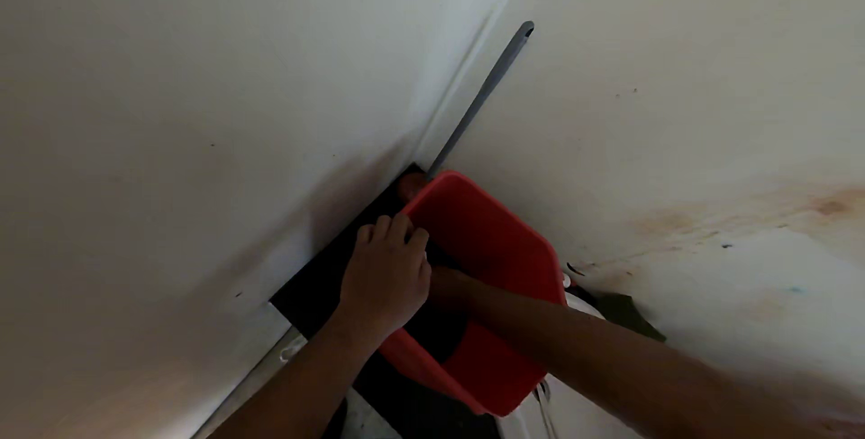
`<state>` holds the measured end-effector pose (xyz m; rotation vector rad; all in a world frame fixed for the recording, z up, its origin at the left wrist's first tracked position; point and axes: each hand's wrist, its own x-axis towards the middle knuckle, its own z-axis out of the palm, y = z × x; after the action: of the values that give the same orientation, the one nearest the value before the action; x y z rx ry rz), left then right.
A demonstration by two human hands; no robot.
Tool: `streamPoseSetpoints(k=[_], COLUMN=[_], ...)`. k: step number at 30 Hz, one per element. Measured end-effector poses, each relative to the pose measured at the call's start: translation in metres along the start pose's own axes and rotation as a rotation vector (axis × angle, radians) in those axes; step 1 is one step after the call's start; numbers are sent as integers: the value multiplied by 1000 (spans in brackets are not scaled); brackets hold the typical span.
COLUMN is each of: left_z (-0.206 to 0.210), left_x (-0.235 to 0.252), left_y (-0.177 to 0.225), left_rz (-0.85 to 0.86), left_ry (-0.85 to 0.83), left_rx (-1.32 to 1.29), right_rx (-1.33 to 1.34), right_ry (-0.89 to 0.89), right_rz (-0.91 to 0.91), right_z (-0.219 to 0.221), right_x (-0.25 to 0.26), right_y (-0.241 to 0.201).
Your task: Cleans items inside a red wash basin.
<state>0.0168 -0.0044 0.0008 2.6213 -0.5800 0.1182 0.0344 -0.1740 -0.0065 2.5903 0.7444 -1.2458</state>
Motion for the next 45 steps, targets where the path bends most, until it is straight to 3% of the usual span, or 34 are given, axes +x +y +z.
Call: streamPoseSetpoints(k=[4,12,23,45], left_z=[-1,-1,3,4], left_x=[2,1,2,3], left_y=[1,1,1,0], left_rz=[-8,-2,1,1], left_ry=[-31,-35,-17,-21], left_rx=[2,8,49,54], right_rx=[41,-115,-98,-40], right_ry=[203,298,332,197], right_rz=[-130,-181,-184,-135], right_z=[33,62,54,40], right_x=[29,39,39,43], right_y=[34,57,61,57])
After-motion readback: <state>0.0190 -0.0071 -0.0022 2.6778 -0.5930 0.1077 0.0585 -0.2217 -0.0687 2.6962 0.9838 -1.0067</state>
